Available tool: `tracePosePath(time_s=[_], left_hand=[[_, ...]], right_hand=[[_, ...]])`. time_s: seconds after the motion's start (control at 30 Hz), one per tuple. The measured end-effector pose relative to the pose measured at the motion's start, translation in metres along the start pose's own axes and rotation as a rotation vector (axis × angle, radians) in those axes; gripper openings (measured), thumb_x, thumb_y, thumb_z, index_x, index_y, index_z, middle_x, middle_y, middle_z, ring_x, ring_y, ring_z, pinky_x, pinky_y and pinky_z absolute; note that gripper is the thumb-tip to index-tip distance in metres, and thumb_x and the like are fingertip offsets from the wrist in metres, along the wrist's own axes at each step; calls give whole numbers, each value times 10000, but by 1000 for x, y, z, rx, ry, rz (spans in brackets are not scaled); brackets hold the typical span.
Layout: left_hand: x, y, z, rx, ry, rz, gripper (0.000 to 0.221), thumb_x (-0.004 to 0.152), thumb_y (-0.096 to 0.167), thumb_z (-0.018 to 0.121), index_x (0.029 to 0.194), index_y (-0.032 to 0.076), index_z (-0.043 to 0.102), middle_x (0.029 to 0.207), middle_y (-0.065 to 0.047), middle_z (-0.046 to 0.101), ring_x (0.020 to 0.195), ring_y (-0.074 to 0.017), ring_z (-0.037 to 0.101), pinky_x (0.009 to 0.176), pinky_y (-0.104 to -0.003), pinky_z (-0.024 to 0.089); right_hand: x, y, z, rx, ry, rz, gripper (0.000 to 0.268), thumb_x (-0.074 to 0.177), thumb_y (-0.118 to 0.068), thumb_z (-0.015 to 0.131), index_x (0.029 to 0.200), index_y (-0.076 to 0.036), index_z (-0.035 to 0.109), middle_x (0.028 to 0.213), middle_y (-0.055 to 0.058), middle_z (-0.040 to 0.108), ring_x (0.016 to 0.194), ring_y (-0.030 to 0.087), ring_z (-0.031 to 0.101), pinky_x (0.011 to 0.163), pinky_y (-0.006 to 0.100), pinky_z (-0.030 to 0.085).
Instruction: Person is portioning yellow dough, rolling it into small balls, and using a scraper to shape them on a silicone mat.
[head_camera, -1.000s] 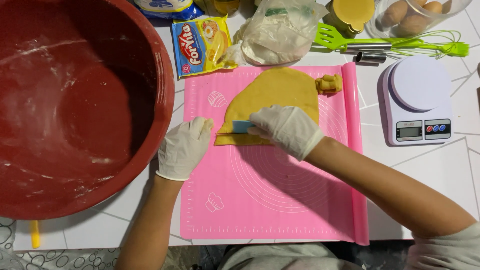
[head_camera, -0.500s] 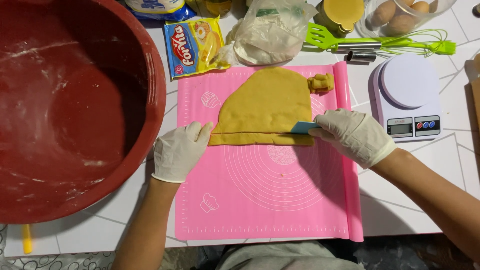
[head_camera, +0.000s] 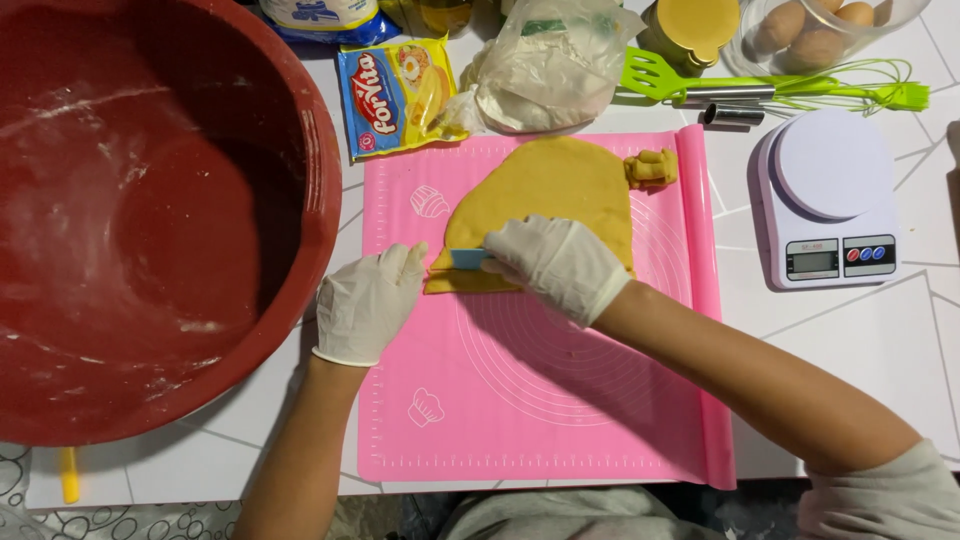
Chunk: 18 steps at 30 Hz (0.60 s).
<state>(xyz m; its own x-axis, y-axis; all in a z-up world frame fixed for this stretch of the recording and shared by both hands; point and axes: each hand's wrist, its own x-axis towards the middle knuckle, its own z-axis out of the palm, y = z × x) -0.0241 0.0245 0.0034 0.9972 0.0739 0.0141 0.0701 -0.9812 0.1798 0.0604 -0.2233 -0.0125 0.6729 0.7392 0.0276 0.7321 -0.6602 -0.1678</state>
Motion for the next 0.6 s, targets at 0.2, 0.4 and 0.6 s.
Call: tracePosePath(time_s=[0.2, 0.4, 0.6], left_hand=[[1, -7, 12, 97, 64, 56, 348, 983, 550, 529, 799, 255, 508, 603, -20, 654, 706, -243, 752, 654, -411, 597], [1, 3, -9, -58, -35, -9, 565, 1035, 712, 349, 780, 231, 500, 614, -58, 670, 738, -297, 756, 692, -444, 598], [-1, 6, -11, -69, 42, 42, 532, 1034, 657, 457, 736, 219, 498, 599, -66, 654, 712, -295, 743, 661, -431, 588]], right_hand=[[20, -29, -18, 289, -24, 1, 100, 948, -215, 538, 924, -127, 496, 765, 121, 573, 761, 358, 648, 651, 432, 530], [-15, 18, -11, 35, -75, 61, 205, 966, -471, 572, 967, -277, 507, 831, 11, 606, 831, 289, 699, 689, 408, 584], [-75, 59, -12, 26, -8, 188, 246, 961, -503, 613, 951, -270, 537, 826, 10, 562, 820, 268, 687, 735, 407, 582]])
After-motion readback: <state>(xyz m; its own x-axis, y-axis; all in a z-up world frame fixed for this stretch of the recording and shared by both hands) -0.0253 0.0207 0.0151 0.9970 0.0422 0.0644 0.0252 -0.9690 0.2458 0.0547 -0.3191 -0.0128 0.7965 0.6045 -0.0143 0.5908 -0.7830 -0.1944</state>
